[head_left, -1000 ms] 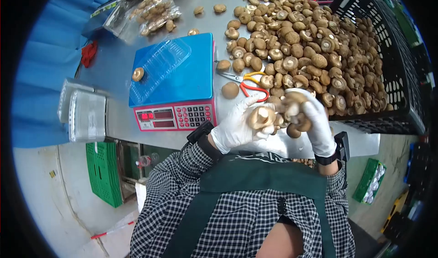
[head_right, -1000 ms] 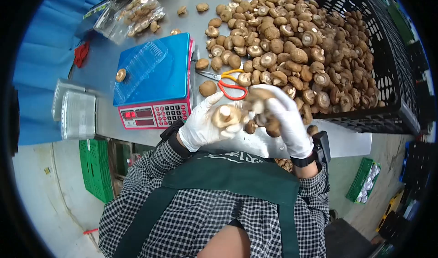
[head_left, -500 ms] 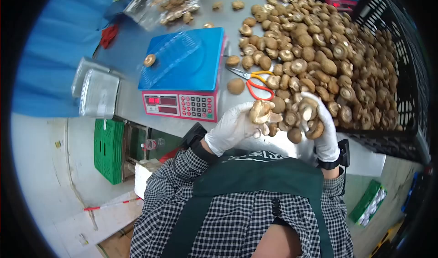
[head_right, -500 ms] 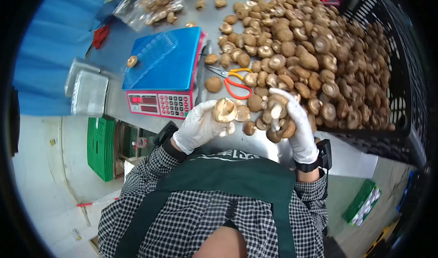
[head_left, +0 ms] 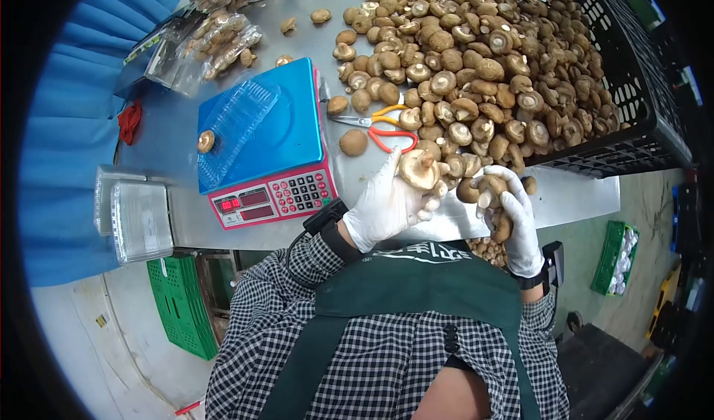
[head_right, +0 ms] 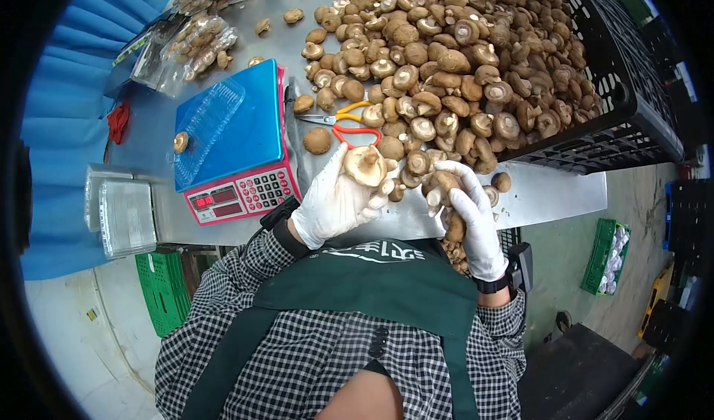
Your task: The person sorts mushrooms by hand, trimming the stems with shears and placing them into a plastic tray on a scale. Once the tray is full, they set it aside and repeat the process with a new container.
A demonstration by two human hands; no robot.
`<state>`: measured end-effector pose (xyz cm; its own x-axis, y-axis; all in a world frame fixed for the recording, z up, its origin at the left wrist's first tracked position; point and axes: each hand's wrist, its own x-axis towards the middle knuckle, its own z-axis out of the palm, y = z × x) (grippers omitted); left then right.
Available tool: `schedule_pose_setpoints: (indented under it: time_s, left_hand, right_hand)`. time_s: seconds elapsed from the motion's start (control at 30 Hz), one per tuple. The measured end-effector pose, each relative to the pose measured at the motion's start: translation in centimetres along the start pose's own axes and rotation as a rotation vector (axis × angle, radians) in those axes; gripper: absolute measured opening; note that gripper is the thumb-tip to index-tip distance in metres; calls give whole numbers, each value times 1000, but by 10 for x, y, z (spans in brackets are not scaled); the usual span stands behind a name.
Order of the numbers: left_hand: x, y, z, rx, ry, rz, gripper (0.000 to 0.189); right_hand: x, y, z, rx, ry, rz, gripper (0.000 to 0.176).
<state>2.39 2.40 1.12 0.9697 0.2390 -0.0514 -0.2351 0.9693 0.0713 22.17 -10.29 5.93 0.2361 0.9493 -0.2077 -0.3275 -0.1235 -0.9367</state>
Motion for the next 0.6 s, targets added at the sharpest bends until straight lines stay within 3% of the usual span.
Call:
schedule_pose_setpoints:
  time_s: [0.07, 0.13, 0.2, 0.23, 0.27, 0.33, 0.37, 0.47, 0.6]
  left_hand:
    - [-7, -1, 8, -18, 216, 118, 69]
    - [-14, 4, 16, 41, 158, 150, 60]
    - [-20, 1, 28, 758, 475, 353, 49]
    - [-24, 0, 21, 964, 503, 533, 50]
    - [-28, 3, 19, 959, 506, 551, 50]
    - [-37, 10, 24, 1614, 553, 921, 63]
    - [-48, 14, 29, 1796, 663, 816, 72]
    - [-59, 24, 27, 2043, 583, 958, 73]
    - [-70, 30, 27, 2090, 617, 1009, 72]
  right_hand:
    - [0, 4, 9, -111, -18, -67, 48]
    - [1, 7, 17, -162, -61, -46, 50]
    - [5, 15, 21, -217, -119, -9, 51]
    - [9, 19, 24, -224, -128, 21, 49]
    - [12, 23, 28, -231, -139, 52, 48]
    - [16, 31, 35, -198, -149, 110, 45]
    - [19, 31, 40, -174, -173, 128, 45]
    - [26, 25, 61, -139, -239, 178, 45]
    - [38, 30, 75, -141, -269, 206, 46]
